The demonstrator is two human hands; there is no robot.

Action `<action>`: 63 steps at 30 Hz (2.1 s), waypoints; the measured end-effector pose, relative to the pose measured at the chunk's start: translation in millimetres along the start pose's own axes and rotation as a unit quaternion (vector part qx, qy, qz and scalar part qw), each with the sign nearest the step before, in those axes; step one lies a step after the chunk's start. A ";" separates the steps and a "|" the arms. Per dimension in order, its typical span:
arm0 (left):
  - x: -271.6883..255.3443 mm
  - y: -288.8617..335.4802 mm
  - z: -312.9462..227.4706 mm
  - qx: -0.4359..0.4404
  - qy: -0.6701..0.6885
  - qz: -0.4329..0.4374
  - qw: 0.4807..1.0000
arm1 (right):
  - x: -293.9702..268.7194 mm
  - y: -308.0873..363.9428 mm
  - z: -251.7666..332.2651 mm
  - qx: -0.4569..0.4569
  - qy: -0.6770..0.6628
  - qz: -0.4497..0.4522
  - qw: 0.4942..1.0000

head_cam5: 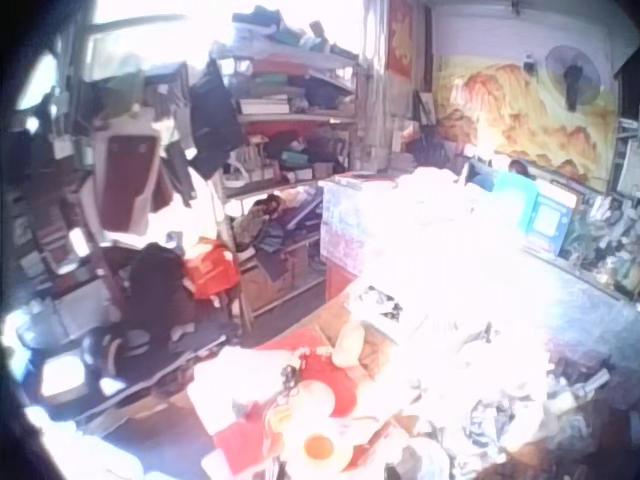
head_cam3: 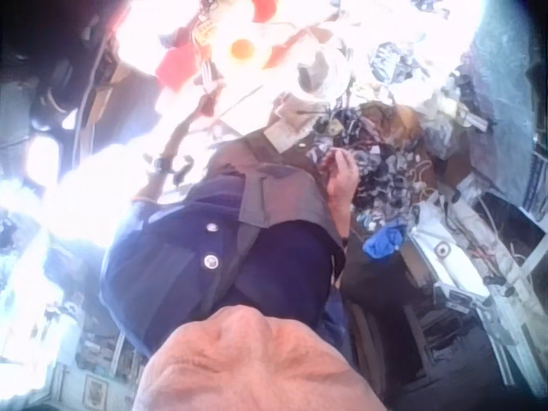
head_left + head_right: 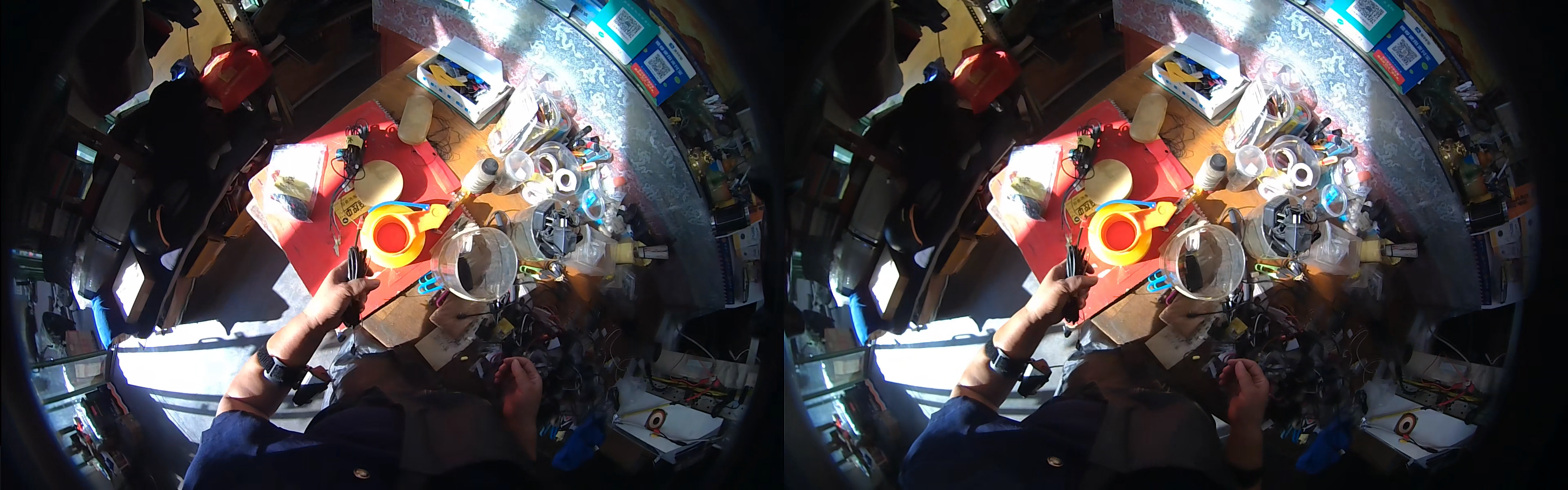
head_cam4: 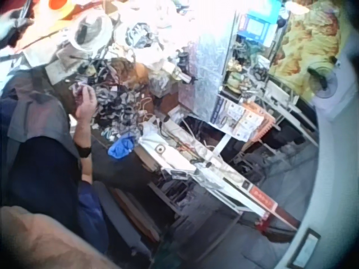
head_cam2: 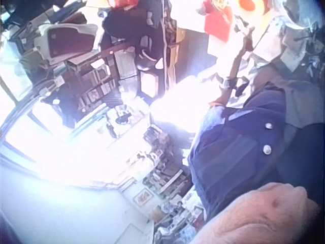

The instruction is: The person sorts through a large pile of tangled wires and electronic accessories on a cluttered workbench. They untangle cables, separate them into smaller bundles, and place some into a clear plastic container. The person also briefly walks to a glass display counter to place an item inside before returning to the workbench.

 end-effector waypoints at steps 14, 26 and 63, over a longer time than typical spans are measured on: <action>32.1 17.8 -31.4 0.164 0.181 0.210 0.947 | 14.7 -1.7 2.2 0.038 0.101 0.013 0.994; 42.8 32.0 -43.9 0.192 0.152 0.220 0.944 | 20.7 -2.9 5.3 0.045 0.098 0.010 0.994; -85.5 -61.7 -127.9 0.207 -0.214 -0.281 0.913 | 7.7 -4.5 -9.9 0.065 0.060 -0.002 0.996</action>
Point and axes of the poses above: each hand's wrist, its own y-axis away from the middle knuckle, its own x-axis out of the palm, z = x × y, the point moved 1 cm from there along -y, towards the middle knuckle, and after that the axes turned 7 degrees about -y, right-handed, at the moved point
